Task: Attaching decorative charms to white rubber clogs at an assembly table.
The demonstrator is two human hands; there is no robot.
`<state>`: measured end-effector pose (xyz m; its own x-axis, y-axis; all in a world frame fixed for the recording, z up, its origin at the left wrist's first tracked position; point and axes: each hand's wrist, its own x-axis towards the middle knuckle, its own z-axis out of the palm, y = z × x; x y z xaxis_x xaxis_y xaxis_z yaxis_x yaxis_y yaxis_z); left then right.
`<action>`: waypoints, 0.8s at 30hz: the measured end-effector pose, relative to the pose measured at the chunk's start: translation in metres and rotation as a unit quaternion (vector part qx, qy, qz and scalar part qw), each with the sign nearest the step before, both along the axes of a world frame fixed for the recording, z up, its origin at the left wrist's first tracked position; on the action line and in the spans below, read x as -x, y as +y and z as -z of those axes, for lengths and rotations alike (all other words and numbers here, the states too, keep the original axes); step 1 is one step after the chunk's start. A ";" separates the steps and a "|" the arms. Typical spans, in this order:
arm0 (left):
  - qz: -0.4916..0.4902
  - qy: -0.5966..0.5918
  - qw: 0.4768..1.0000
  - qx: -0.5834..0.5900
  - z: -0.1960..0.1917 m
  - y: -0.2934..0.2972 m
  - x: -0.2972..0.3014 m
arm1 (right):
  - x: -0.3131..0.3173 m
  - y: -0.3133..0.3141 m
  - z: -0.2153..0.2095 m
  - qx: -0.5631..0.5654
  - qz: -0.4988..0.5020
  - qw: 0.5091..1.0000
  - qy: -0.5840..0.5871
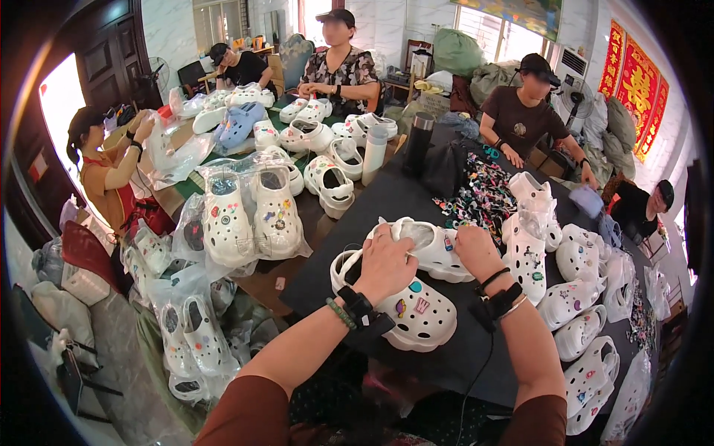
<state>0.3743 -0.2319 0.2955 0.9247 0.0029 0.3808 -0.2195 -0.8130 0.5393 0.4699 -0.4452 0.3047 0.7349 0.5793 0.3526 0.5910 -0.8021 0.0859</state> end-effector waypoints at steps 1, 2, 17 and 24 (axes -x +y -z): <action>0.003 0.004 1.000 -0.004 0.000 0.000 0.000 | -0.003 -0.001 0.000 0.000 0.000 1.000 0.001; 0.005 0.005 1.000 -0.004 -0.001 -0.001 0.000 | -0.005 -0.002 -0.001 0.001 -0.010 1.000 -0.002; -0.001 -0.007 0.999 -0.035 0.010 0.002 -0.009 | -0.006 -0.039 -0.015 -0.187 -0.090 0.962 0.179; -0.007 -0.002 1.000 -0.030 0.003 0.000 -0.007 | 0.022 -0.074 0.012 -0.272 0.022 0.957 0.103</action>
<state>0.3813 -0.2316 0.2921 0.9229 -0.0074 0.3849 -0.2103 -0.8472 0.4879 0.4476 -0.5187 0.2932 0.8404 0.3185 0.4386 0.5155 -0.7198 -0.4650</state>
